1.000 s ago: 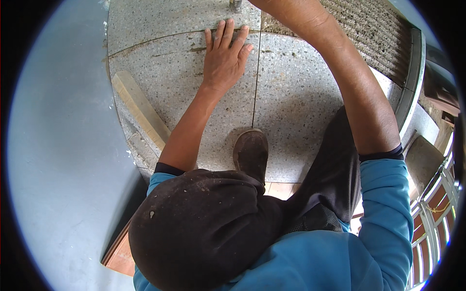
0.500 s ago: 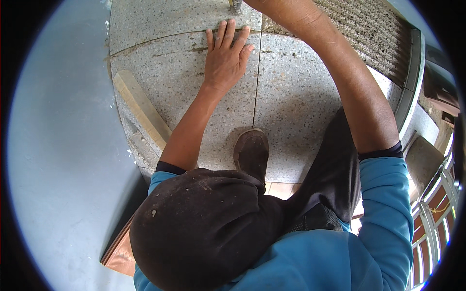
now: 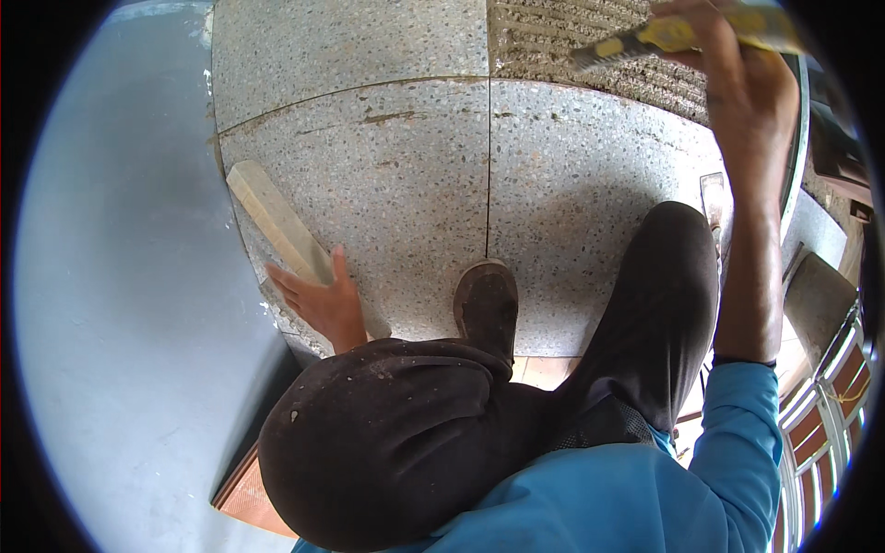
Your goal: Manually align and hammer tiles into place on a floor.
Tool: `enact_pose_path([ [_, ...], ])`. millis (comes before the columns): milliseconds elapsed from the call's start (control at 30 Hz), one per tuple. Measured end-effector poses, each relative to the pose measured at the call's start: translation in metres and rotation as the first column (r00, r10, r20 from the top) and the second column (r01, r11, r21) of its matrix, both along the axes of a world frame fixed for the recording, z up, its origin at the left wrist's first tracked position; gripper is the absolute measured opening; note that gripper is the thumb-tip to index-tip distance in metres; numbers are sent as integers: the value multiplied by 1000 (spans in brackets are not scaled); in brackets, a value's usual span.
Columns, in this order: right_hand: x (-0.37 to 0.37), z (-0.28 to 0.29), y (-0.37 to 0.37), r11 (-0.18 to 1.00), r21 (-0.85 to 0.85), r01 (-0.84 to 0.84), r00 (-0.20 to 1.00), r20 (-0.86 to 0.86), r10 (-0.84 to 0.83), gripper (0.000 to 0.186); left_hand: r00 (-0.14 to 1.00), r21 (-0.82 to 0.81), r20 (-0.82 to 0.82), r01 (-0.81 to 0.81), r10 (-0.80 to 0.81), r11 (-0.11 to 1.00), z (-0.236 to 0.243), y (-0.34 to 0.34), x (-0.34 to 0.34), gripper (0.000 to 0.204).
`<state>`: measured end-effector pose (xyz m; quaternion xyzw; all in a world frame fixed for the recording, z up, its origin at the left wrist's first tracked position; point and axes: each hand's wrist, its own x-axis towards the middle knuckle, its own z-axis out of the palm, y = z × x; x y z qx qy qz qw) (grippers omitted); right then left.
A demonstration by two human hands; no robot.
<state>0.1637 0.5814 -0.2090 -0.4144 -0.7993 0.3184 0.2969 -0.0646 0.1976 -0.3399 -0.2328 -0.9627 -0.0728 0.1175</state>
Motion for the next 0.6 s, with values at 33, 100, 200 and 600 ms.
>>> enact_pose_path([
  [33, 16, -4, 4, 1000, -11, -19, 1000, -11, 19, 28, 986, -9, 149, -72, 73, 997, -3, -11, 1, 82],
  [100, 39, -24, 20, 999, -7, -44, 997, -68, 44, 27, 950, -33, 282, -132, 136, 991, -8, -23, -4, 79],
  [200, 79, -41, 25, 938, 331, -100, 982, 182, 41, 25, 964, 22, 266, -17, 10, 1000, -13, -20, -11, 65],
  [600, 122, -59, 5, 993, -32, 113, 993, -31, -114, 25, 826, 89, 389, 406, -408, 909, -13, 63, 34, 80],
])
